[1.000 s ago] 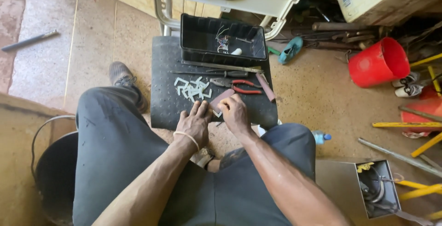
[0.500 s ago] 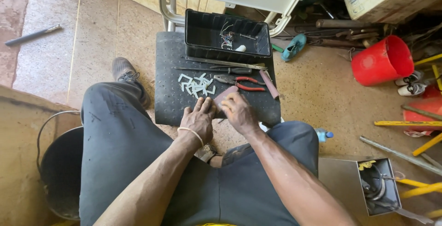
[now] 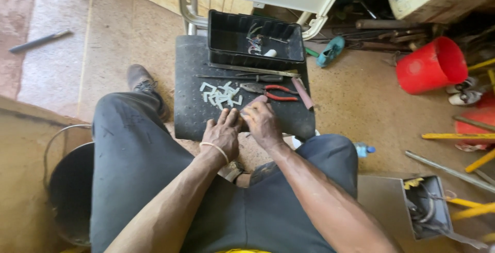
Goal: The person sits on the floor and uses a sanding block to smooth small metal pieces on a workbench. They pick up pieces, sand them, and place them back down, occasionally using pliers to handle the items.
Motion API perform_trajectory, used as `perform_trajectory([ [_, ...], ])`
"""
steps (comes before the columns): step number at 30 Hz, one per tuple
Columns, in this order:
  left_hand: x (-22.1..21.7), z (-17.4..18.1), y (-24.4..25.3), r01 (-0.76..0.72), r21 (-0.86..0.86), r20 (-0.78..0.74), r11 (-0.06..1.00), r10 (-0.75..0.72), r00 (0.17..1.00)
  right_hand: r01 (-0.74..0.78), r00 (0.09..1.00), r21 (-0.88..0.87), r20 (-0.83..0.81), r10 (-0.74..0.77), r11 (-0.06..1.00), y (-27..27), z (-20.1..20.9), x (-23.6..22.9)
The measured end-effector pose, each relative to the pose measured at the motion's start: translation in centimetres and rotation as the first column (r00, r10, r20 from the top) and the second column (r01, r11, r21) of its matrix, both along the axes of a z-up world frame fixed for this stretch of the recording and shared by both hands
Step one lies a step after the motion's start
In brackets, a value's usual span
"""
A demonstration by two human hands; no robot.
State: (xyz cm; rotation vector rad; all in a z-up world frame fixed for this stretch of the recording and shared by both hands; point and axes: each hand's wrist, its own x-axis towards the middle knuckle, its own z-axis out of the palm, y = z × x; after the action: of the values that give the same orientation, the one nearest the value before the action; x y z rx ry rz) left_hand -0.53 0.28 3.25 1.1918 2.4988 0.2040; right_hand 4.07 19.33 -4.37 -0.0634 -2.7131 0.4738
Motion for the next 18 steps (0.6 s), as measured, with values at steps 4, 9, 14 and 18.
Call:
perform_trajectory([
  [4, -0.1, -1.0, 0.1, -0.012, -0.021, 0.000, 1.000, 0.012, 1.000, 0.088, 0.995, -0.063, -0.031, -0.090, 0.994, 1.1, 0.2, -0.5],
  [9, 0.1, -1.7, 0.2, 0.002, 0.020, -0.042, 1.000, -0.001, 0.999, 0.092, 0.996, 0.036, -0.020, -0.092, 0.995, 1.3, -1.8, -0.2],
  [14, 0.2, -0.8, 0.0, 0.032, -0.017, 0.006, 0.999, -0.032, 0.999, 0.136, 0.984, -0.144, -0.096, -0.151, 0.980, 1.4, 1.9, -1.2],
  [18, -0.2, 2.9, 0.0, 0.035, 0.006, 0.042, 0.999, -0.035, 0.998, 0.194, 0.915, -0.199, -0.316, -0.250, 0.961, 4.4, 11.4, -1.7],
])
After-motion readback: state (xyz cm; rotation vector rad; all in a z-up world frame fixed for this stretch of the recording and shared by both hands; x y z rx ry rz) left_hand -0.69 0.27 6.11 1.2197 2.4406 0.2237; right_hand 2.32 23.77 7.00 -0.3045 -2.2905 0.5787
